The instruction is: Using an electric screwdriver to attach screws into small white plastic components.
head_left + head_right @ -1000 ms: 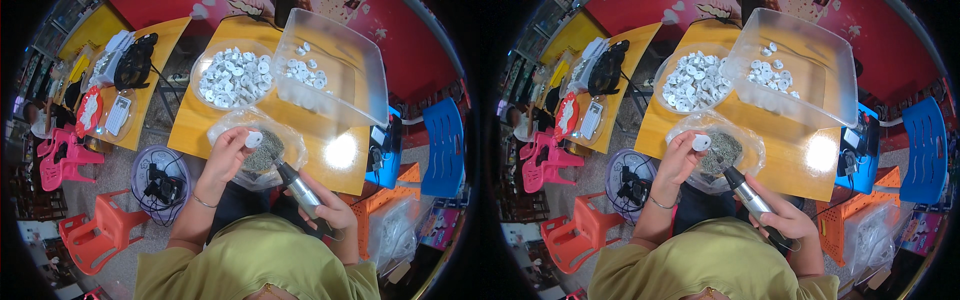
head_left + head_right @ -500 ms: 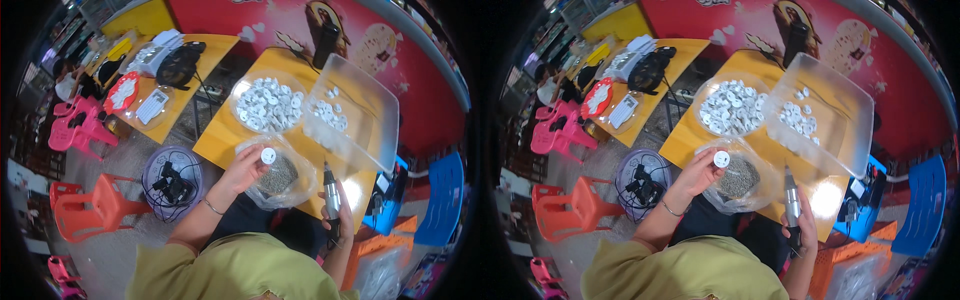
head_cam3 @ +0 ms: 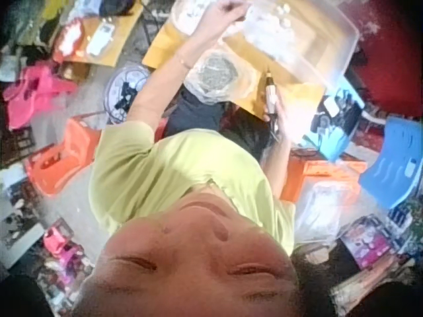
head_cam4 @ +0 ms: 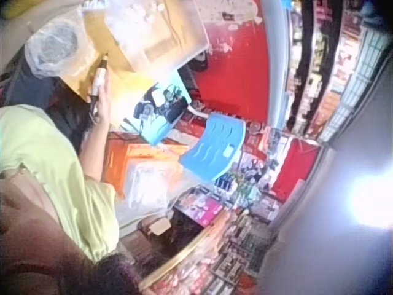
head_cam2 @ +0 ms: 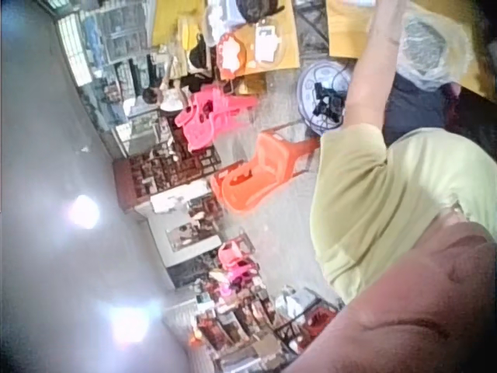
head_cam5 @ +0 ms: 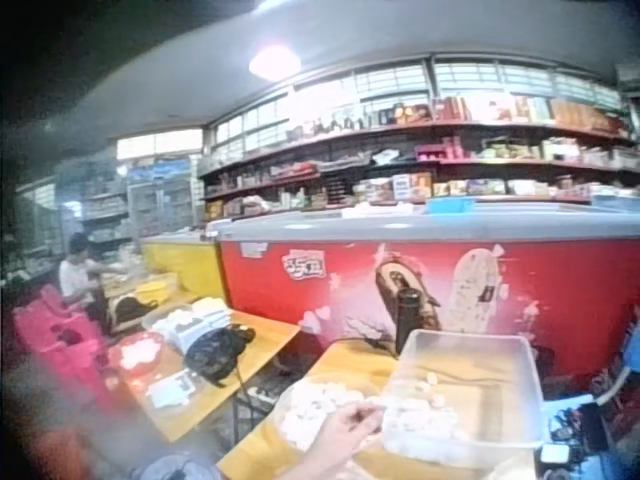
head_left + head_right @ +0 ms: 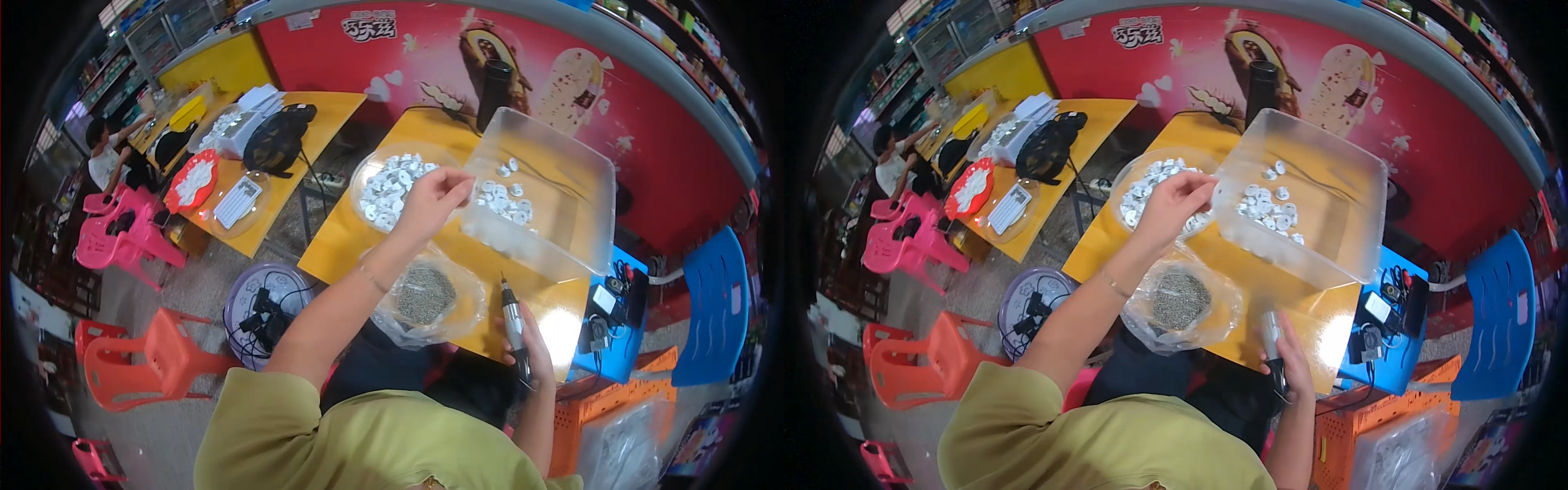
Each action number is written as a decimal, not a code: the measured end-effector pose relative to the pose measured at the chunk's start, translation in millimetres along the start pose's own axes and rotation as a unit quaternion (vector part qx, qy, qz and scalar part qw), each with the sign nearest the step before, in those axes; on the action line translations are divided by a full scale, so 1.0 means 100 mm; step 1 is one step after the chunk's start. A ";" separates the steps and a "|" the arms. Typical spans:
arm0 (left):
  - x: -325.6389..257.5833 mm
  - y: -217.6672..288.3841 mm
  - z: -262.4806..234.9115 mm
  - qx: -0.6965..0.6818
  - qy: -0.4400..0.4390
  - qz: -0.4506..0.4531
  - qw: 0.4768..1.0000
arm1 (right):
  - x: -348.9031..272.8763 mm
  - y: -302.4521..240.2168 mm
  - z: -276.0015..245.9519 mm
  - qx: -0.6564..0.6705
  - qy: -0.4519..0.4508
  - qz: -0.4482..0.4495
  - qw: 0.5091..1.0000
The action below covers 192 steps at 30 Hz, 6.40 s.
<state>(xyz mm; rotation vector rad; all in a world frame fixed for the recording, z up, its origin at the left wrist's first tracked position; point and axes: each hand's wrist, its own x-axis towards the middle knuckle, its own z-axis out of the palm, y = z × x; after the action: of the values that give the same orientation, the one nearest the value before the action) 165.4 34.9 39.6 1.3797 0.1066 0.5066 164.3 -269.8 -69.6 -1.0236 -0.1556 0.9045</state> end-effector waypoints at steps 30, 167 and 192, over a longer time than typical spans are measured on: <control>-0.31 -0.50 -1.16 0.700 -0.049 -0.021 0.713 | 0.01 0.09 -0.07 0.012 -0.036 -0.027 0.999; -2.44 -2.79 -1.35 0.187 0.080 -0.317 0.926 | 0.03 0.07 -0.14 0.071 -0.033 0.019 0.997; -1.79 -0.08 -1.21 0.433 -0.393 -0.246 0.773 | -0.02 0.05 -0.07 0.048 -0.014 0.014 0.999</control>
<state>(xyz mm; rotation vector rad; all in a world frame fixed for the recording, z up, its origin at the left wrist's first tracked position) -35.3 71.5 -31.7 2.2655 0.0042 -0.6961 164.1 -274.6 -76.6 -0.9266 -0.1203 0.9433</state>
